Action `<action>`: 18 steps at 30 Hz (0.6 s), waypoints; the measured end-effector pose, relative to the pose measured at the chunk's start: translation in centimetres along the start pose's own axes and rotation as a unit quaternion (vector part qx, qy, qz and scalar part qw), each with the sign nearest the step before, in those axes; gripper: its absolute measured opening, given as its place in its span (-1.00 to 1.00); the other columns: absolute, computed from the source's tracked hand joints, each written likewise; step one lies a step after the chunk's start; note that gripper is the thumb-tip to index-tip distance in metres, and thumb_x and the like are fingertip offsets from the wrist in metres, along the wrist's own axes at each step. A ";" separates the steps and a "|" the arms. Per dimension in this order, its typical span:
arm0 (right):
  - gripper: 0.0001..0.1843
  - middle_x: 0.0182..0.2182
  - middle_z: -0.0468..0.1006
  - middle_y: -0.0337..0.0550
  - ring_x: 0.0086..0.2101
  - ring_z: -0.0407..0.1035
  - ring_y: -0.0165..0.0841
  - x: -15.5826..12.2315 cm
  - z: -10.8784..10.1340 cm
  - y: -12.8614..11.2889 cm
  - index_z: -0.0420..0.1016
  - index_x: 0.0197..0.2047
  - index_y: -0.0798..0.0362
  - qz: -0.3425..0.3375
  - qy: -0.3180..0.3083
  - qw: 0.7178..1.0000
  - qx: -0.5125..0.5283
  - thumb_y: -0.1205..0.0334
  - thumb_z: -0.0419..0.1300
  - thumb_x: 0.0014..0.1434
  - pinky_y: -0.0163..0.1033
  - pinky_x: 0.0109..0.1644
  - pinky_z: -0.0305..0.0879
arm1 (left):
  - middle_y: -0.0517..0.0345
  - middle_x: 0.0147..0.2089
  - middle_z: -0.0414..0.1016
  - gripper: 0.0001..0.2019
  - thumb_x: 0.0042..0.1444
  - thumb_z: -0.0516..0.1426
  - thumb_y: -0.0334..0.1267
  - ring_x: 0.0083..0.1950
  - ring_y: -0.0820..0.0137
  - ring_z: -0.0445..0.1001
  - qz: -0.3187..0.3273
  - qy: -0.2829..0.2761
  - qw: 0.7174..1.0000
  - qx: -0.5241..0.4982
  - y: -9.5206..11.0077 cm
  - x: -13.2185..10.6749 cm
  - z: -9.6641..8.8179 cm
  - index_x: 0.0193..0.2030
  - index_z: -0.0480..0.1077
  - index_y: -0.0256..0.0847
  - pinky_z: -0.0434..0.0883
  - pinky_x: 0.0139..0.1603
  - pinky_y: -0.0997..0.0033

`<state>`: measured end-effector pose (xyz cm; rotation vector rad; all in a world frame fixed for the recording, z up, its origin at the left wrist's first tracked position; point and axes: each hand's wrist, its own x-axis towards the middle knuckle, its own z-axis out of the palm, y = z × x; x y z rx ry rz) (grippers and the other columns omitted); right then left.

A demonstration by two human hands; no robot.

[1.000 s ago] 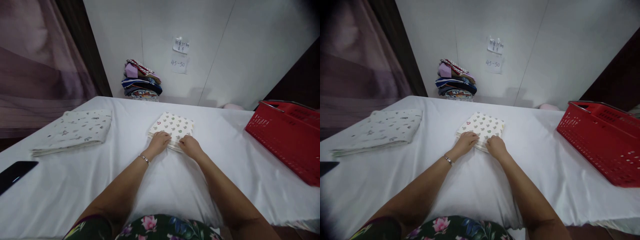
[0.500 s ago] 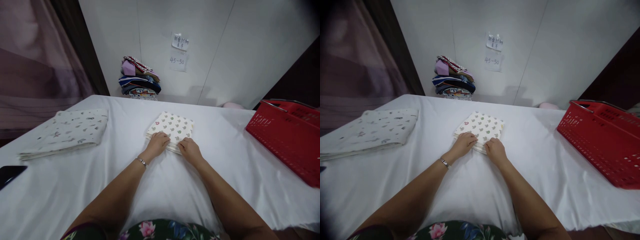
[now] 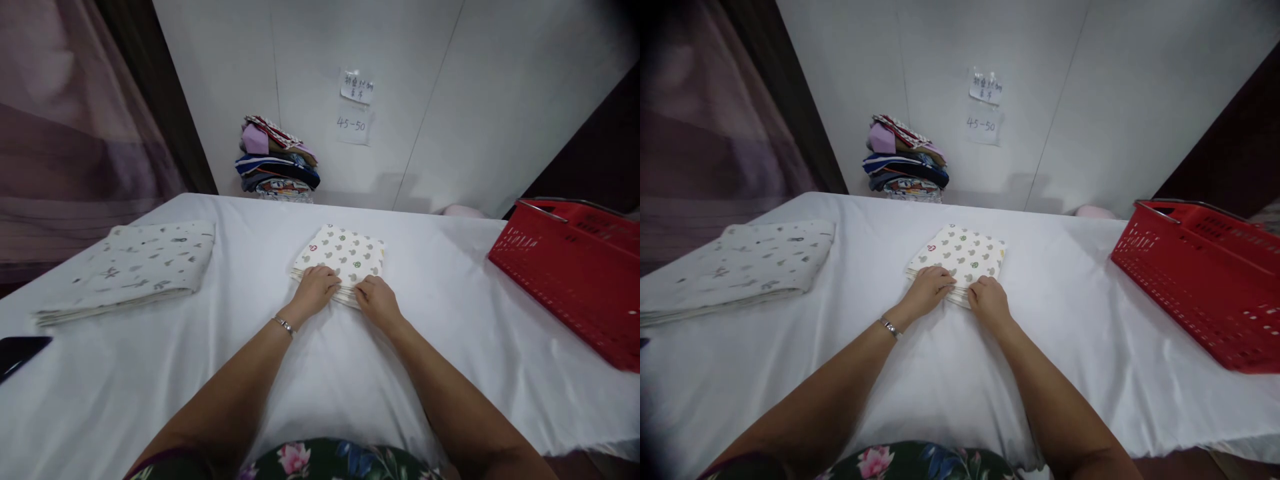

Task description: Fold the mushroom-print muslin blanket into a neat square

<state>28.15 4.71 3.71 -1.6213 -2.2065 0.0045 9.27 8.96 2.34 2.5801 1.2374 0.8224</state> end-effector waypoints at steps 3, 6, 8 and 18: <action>-0.79 -0.40 0.41 -0.17 -0.28 0.26 -0.36 0.0 0.3 0.2 0.47 -0.40 0.05 -0.009 0.022 0.999 0.023 0.34 0.05 0.21 -0.32 -0.24 0.11 | 0.15 -0.17 0.44 -0.85 0.18 0.05 -0.28 -0.02 0.30 0.33 -0.002 0.002 1.000 0.003 0.1 0.0 0.0 -0.21 0.46 -0.09 0.19 0.04 0.18; -0.81 -0.40 0.41 -0.18 -0.28 0.26 -0.36 -0.1 0.7 0.5 0.46 -0.39 0.05 -0.018 0.042 0.998 0.045 0.33 0.06 0.20 -0.32 -0.22 0.12 | 0.16 -0.15 0.44 -0.85 0.17 0.06 -0.29 -0.02 0.32 0.33 0.002 0.003 1.000 0.002 0.2 -0.1 0.0 -0.19 0.45 -0.08 0.18 0.05 0.19; -0.82 -0.39 0.41 -0.18 -0.29 0.26 -0.35 -0.2 0.8 0.6 0.46 -0.38 0.04 -0.019 0.049 0.997 0.059 0.32 0.06 0.21 -0.31 -0.23 0.13 | 0.16 -0.14 0.44 -0.84 0.17 0.06 -0.30 -0.02 0.32 0.32 0.009 0.003 1.000 0.001 0.2 -0.1 0.0 -0.17 0.44 -0.07 0.17 0.06 0.19; -0.81 -0.41 0.42 -0.15 -0.31 0.27 -0.33 -0.2 0.6 0.5 0.45 -0.39 0.05 -0.054 0.076 0.994 0.064 0.35 0.05 0.20 -0.28 -0.24 0.16 | 0.16 -0.19 0.43 -0.85 0.20 0.03 -0.30 -0.07 0.33 0.32 0.009 0.010 1.000 0.011 0.3 0.1 0.4 -0.24 0.44 -0.11 0.19 0.04 0.20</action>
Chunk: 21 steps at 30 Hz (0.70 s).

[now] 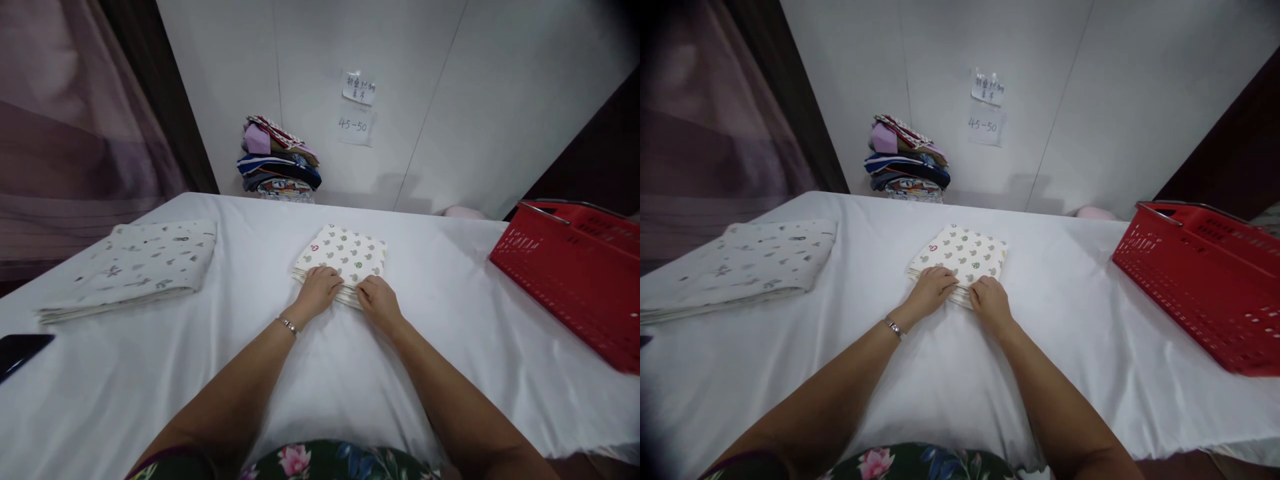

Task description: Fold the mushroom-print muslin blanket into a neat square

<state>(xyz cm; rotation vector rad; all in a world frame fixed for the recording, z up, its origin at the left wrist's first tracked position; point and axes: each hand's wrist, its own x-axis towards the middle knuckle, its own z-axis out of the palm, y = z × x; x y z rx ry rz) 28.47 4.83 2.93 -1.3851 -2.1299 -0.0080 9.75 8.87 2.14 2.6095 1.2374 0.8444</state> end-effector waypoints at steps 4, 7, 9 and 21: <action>-0.81 -0.38 0.42 -0.13 -0.30 0.27 -0.32 0.0 0.0 0.0 0.45 -0.35 0.05 -0.023 0.005 1.000 -0.003 0.34 0.03 0.22 -0.26 -0.22 0.18 | 0.14 -0.18 0.43 -0.82 0.24 -0.02 -0.30 -0.08 0.35 0.32 0.013 0.023 1.000 -0.006 0.2 0.1 -0.3 -0.27 0.41 -0.15 0.20 0.03 0.22; -0.80 -0.37 0.43 -0.11 -0.30 0.27 -0.31 -0.1 0.0 0.1 0.45 -0.33 0.06 -0.040 -0.009 0.999 -0.017 0.32 0.02 0.23 -0.25 -0.21 0.18 | 0.14 -0.18 0.44 -0.82 0.24 -0.03 -0.32 -0.07 0.35 0.33 0.025 0.022 0.999 -0.012 0.2 0.0 -0.6 -0.27 0.39 -0.17 0.20 0.04 0.23; -0.79 -0.37 0.43 -0.11 -0.31 0.26 -0.31 -0.1 -0.1 0.1 0.46 -0.33 0.06 -0.046 -0.025 0.998 -0.029 0.31 0.01 0.24 -0.25 -0.22 0.18 | 0.13 -0.19 0.44 -0.83 0.23 -0.03 -0.33 -0.08 0.34 0.33 0.027 0.005 0.999 -0.015 0.1 0.0 -0.7 -0.27 0.39 -0.17 0.22 0.02 0.23; -0.82 -0.33 0.43 -0.12 -0.26 0.27 -0.34 0.1 -1.1 -0.1 0.49 -0.25 0.05 -0.030 -0.091 0.995 -0.030 0.28 0.06 0.24 -0.28 -0.18 0.17 | 0.16 -0.17 0.46 -0.89 0.14 0.08 -0.33 -0.08 0.33 0.36 0.029 -0.037 0.998 -0.040 -0.6 0.0 -1.1 -0.24 0.43 -0.13 0.26 0.01 0.22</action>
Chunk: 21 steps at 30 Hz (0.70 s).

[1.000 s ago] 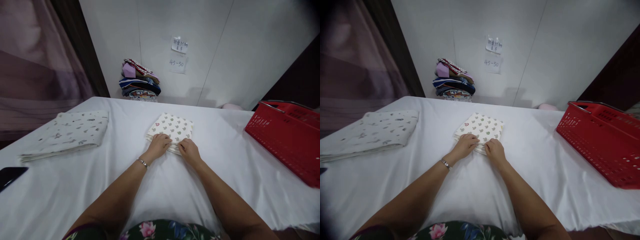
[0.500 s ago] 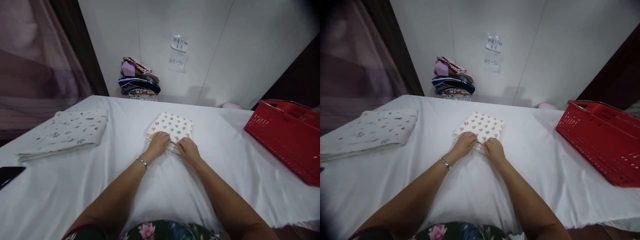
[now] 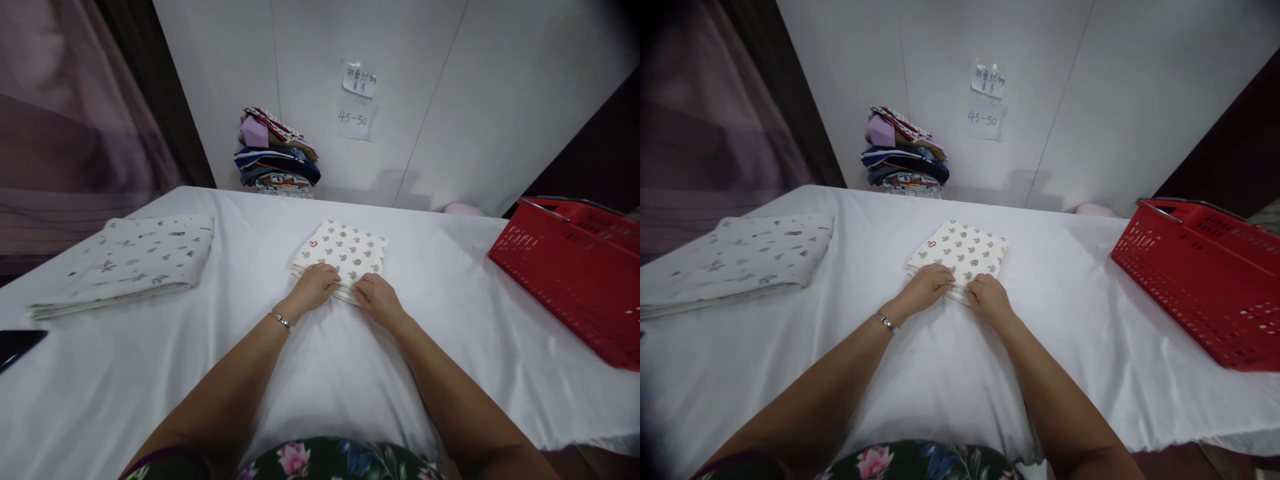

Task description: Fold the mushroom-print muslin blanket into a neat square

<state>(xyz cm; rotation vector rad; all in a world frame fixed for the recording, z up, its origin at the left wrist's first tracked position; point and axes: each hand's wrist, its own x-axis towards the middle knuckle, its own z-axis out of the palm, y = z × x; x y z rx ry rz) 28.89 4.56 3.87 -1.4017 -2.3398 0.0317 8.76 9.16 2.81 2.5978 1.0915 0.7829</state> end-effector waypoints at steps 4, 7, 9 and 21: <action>-0.83 -0.33 0.43 -0.13 -0.26 0.27 -0.34 0.1 -0.3 -0.2 0.50 -0.25 0.06 0.006 -0.018 1.000 -0.002 0.29 0.07 0.23 -0.29 -0.19 0.16 | 0.17 -0.16 0.47 -0.87 0.13 0.09 -0.33 -0.08 0.33 0.36 -0.004 -0.003 1.000 -0.001 0.1 -0.1 -0.1 -0.22 0.44 -0.13 0.27 0.01 0.22; -0.83 -0.34 0.43 -0.12 -0.26 0.27 -0.34 0.1 -0.2 -0.3 0.50 -0.25 0.06 0.004 -0.013 1.000 -0.015 0.31 0.07 0.22 -0.29 -0.18 0.17 | 0.16 -0.16 0.47 -0.87 0.13 0.09 -0.32 -0.07 0.33 0.36 -0.007 -0.004 1.000 0.000 0.1 -0.1 -0.1 -0.21 0.44 -0.13 0.27 0.01 0.21; -0.83 -0.34 0.42 -0.12 -0.26 0.27 -0.34 0.0 0.1 -0.1 0.49 -0.26 0.07 0.003 -0.001 1.000 -0.019 0.33 0.06 0.22 -0.29 -0.19 0.17 | 0.16 -0.15 0.47 -0.87 0.13 0.09 -0.32 -0.07 0.33 0.37 -0.008 -0.003 1.000 -0.002 0.1 0.0 0.0 -0.22 0.45 -0.13 0.27 0.01 0.20; -0.79 -0.32 0.44 -0.10 -0.25 0.28 -0.30 -0.1 0.6 0.1 0.45 -0.25 0.05 0.000 0.055 0.998 0.022 0.30 -0.01 0.28 -0.25 -0.17 0.22 | 0.16 -0.15 0.46 -0.84 0.13 0.10 -0.33 -0.06 0.33 0.36 -0.002 0.004 1.000 0.004 0.0 -0.1 0.2 -0.16 0.44 -0.10 0.27 0.01 0.23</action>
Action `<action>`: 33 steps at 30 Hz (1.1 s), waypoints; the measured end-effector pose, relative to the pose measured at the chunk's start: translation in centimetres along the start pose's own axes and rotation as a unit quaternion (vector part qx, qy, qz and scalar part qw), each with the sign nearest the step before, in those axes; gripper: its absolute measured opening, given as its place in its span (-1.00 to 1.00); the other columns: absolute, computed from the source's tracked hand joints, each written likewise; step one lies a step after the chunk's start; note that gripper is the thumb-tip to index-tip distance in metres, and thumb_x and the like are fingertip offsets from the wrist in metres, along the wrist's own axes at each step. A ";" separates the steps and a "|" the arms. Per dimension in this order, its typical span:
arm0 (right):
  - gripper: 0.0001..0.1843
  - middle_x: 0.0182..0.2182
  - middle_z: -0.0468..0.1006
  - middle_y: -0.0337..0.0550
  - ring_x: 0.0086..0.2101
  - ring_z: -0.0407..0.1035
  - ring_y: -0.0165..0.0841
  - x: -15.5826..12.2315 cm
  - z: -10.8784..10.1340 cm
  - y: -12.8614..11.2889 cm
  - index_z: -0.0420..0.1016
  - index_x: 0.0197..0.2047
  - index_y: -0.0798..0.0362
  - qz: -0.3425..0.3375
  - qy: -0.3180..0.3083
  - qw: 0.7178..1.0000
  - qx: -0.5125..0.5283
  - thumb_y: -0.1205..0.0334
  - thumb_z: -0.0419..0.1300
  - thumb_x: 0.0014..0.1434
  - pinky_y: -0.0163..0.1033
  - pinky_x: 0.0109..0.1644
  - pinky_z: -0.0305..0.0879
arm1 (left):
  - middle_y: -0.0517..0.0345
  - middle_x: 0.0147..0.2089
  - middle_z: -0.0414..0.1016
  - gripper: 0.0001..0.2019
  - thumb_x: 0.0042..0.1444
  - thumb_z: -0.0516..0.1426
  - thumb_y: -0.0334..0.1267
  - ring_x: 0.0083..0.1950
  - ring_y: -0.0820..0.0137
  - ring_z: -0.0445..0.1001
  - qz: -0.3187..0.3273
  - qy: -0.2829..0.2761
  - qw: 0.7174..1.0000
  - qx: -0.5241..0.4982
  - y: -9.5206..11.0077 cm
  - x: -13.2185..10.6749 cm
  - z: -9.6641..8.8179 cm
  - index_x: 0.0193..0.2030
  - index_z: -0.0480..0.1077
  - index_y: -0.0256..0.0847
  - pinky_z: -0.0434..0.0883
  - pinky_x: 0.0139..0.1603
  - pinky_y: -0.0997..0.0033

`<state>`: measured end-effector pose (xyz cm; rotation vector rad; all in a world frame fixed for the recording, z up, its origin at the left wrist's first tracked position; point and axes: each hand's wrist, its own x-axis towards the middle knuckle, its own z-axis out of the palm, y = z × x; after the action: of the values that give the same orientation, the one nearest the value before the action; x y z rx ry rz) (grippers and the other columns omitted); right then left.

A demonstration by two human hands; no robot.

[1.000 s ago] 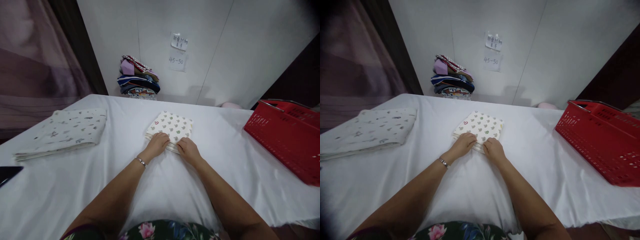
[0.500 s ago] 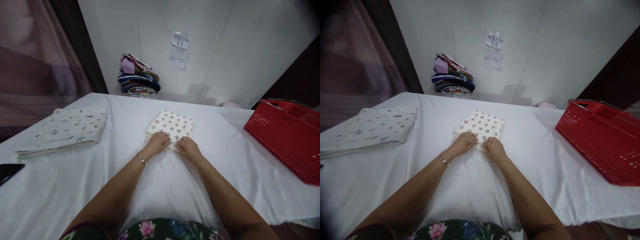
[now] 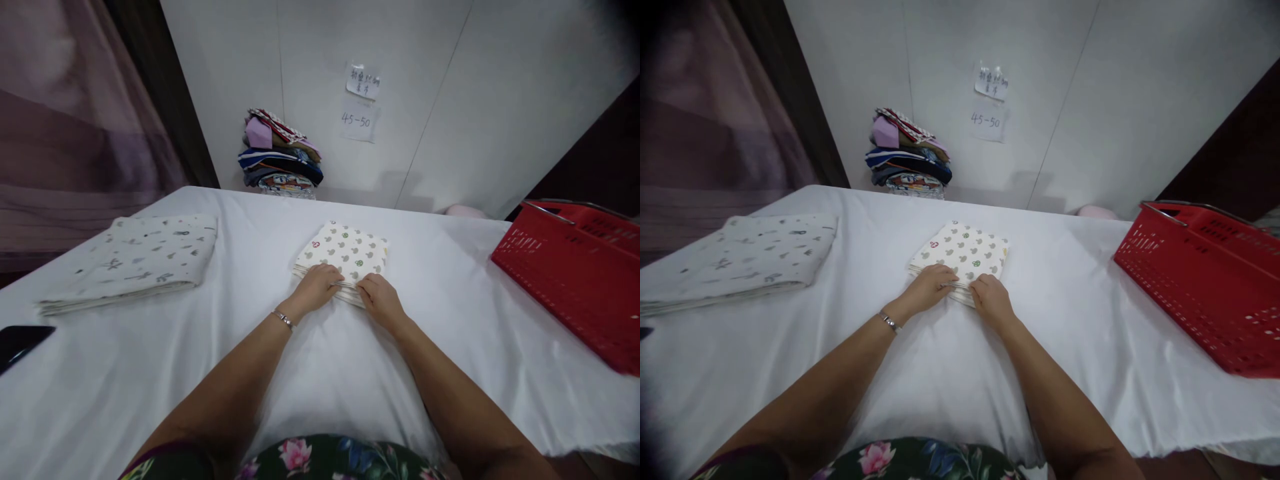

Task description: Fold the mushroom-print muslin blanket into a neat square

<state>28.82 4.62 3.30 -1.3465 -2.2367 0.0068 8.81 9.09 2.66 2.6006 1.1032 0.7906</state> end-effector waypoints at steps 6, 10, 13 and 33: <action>-0.78 -0.31 0.44 -0.10 -0.24 0.28 -0.31 -0.1 0.2 0.2 0.45 -0.23 0.06 -0.013 0.001 1.000 0.000 0.30 -0.02 0.28 -0.25 -0.15 0.21 | 0.14 -0.19 0.45 -0.85 0.17 0.04 -0.34 -0.10 0.33 0.36 0.003 0.001 1.000 0.013 0.4 0.2 -0.5 -0.22 0.43 -0.13 0.28 -0.04 0.25; -0.80 -0.29 0.44 -0.10 -0.24 0.27 -0.32 0.0 0.0 0.1 0.46 -0.21 0.05 -0.020 -0.022 1.000 -0.009 0.30 0.00 0.27 -0.25 -0.16 0.20 | 0.13 -0.22 0.45 -0.88 0.17 0.05 -0.34 -0.12 0.33 0.35 0.016 0.002 0.999 0.031 0.5 0.3 -1.0 -0.27 0.42 -0.16 0.27 -0.06 0.26; -0.85 -0.31 0.43 -0.13 -0.26 0.27 -0.33 0.0 -0.2 0.0 0.46 -0.23 0.04 -0.023 -0.049 0.998 -0.021 0.28 0.06 0.24 -0.26 -0.18 0.19 | 0.12 -0.25 0.44 -0.88 0.16 0.06 -0.34 -0.15 0.33 0.35 0.015 -0.015 0.999 0.048 0.4 0.2 -1.0 -0.31 0.43 -0.17 0.27 -0.08 0.25; -0.86 -0.31 0.44 -0.12 -0.26 0.27 -0.33 0.0 -0.1 -0.1 0.47 -0.22 0.05 -0.017 -0.050 0.998 -0.038 0.32 0.09 0.20 -0.28 -0.20 0.18 | 0.13 -0.22 0.46 -0.89 0.12 0.10 -0.33 -0.14 0.32 0.38 0.003 -0.024 0.999 0.023 0.1 0.2 -0.8 -0.25 0.45 -0.13 0.30 -0.08 0.25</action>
<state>28.80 4.56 3.45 -1.3746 -2.3649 -0.0239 8.54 9.14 3.40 2.6473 1.1139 0.7088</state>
